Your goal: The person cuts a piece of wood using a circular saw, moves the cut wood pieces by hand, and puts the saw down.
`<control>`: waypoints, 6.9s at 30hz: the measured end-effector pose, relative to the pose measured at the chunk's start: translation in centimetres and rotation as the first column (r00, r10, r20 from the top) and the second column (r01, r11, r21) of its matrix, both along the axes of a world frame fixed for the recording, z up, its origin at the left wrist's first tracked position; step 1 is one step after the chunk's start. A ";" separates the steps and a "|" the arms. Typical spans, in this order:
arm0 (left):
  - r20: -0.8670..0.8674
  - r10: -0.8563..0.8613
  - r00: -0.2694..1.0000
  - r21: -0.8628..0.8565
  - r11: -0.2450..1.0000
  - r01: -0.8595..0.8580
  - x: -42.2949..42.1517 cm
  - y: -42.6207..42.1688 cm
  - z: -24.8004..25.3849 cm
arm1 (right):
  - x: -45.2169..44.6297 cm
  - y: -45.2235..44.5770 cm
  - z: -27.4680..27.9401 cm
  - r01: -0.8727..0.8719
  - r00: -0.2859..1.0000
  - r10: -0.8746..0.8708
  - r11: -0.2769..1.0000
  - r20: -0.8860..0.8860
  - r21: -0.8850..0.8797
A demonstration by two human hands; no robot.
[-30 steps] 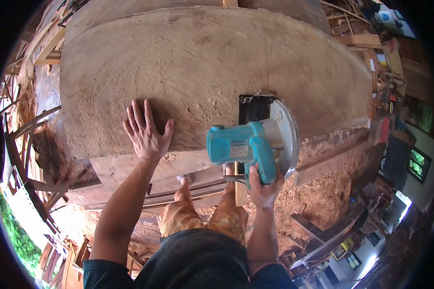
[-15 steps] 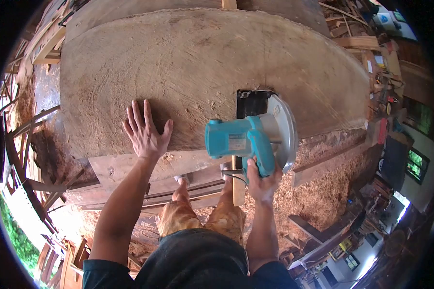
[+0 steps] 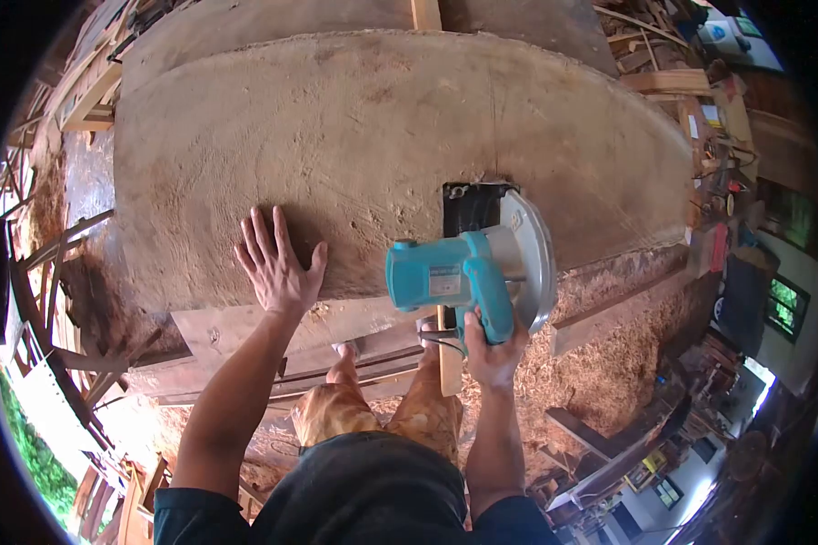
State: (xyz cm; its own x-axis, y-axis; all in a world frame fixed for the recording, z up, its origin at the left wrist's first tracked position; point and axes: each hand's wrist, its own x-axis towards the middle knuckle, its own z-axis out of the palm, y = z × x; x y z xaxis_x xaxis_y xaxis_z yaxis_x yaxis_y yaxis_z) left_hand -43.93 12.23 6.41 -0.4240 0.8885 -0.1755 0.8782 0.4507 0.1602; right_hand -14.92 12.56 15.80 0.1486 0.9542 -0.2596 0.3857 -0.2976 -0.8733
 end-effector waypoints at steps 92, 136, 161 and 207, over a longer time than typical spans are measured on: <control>-0.329 -0.089 0.940 0.209 0.964 0.164 -0.6 -1.0 -5.0 | 13.9 -30.3 -9.8 0.150 0.927 0.098 0.789 0.363 -0.595; -0.075 0.118 0.990 0.047 0.992 -0.114 -1.8 2.5 -0.5 | 5.9 -15.6 2.4 0.061 0.883 -0.012 0.994 0.470 -0.089; -0.140 0.115 0.983 0.113 0.989 -0.100 -1.7 2.1 -1.5 | 3.2 -12.1 3.3 0.106 0.965 -0.104 0.994 0.239 0.006; -0.070 0.110 0.991 0.110 0.989 -0.102 -2.1 2.1 -1.5 | 2.0 -4.8 0.7 0.089 0.986 -0.079 0.994 0.145 -0.061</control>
